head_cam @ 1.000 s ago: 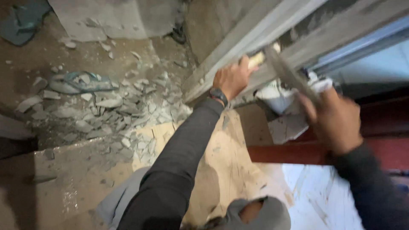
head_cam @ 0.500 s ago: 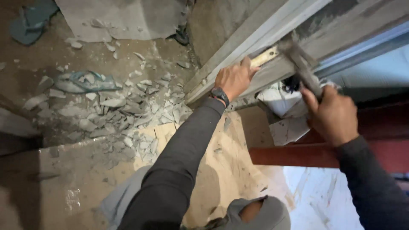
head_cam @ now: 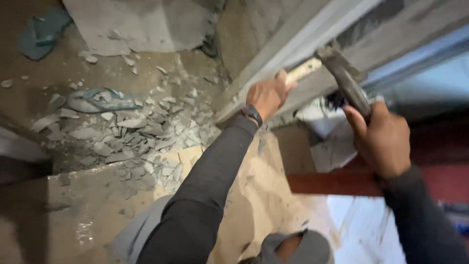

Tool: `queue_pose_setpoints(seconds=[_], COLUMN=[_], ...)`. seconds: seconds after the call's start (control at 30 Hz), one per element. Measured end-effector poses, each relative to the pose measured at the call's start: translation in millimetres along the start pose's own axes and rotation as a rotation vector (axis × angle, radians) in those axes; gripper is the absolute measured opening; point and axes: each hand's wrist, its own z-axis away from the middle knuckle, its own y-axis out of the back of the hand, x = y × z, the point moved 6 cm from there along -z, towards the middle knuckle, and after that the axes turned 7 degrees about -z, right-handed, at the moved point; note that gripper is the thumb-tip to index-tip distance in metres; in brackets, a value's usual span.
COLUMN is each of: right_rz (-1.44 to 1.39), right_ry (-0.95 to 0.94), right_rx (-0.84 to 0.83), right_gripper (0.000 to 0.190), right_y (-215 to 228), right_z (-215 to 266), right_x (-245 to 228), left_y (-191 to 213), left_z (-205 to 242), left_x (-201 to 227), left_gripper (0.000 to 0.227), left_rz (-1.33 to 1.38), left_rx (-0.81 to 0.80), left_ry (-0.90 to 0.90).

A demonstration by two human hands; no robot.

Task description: Using a hammer and a wooden stick to chip away concrete from a wall edge

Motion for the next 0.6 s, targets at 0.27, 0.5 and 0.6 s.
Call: queue_pose_setpoints(seconds=[0.27,0.5,0.6], right_rz=[-0.456,0.02,-0.255], right_ry=[0.305,-0.024,-0.028], right_rx=[0.318,-0.043,0.046], right_gripper=[0.044,0.056,0.037], right_y=[62,1,16], right_z=[41,3,21], right_x=[-34,-8,-20], left_y=[7,-5,-3], left_z=[11,7,14], left_x=[-1,-1,-3], left_gripper=[0.041,0.058,0.048], left_rz=[0.061,0.063,0.024], left_rx=[0.037,0.006,-0.018], left_ry=[0.013,0.002,0.068])
